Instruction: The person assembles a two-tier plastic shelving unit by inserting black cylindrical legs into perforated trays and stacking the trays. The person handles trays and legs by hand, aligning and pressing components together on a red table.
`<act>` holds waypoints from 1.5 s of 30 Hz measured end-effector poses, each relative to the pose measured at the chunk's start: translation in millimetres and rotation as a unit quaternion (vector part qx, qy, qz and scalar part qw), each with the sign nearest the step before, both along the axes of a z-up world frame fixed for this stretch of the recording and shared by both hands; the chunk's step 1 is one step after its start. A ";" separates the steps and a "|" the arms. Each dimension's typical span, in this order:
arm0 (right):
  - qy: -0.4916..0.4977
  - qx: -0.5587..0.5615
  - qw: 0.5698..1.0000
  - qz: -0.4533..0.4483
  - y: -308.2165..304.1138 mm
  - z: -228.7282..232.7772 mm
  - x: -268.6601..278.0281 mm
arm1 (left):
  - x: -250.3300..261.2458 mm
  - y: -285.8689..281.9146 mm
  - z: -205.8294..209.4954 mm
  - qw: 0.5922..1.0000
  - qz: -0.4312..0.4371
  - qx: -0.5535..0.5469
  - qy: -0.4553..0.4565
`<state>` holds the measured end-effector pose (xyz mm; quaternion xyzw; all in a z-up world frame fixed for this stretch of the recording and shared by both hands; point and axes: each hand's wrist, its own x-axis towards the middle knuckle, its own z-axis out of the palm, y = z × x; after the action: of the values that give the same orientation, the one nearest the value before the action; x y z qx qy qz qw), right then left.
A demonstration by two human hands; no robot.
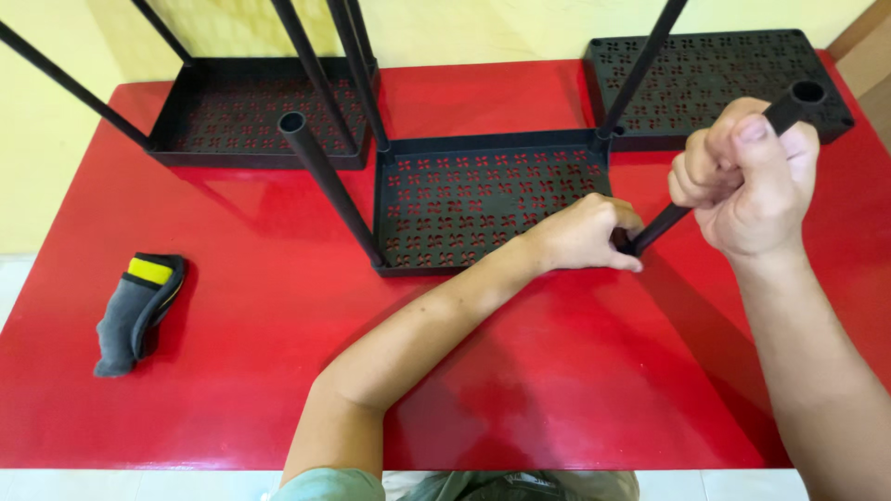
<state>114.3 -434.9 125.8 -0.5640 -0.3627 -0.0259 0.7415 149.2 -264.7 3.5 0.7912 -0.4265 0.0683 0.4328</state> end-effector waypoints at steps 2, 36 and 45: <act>0.005 -0.006 1.000 0.013 3.7 0.4 1.2 | 0.1 -1.1 1.0 1.000 0.013 -0.007 0.001; 0.019 0.023 0.995 -0.096 10.6 -10.0 1.8 | 0.4 -5.2 1.6 0.995 0.076 0.041 0.051; 0.103 0.038 0.972 0.208 -20.2 -28.4 38.8 | 4.0 -2.4 -2.0 0.997 0.056 0.045 0.027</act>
<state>153.1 -455.1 97.4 -0.4473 -0.3929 0.1734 0.7845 153.2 -267.1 1.5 0.8342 -0.3720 0.0516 0.4037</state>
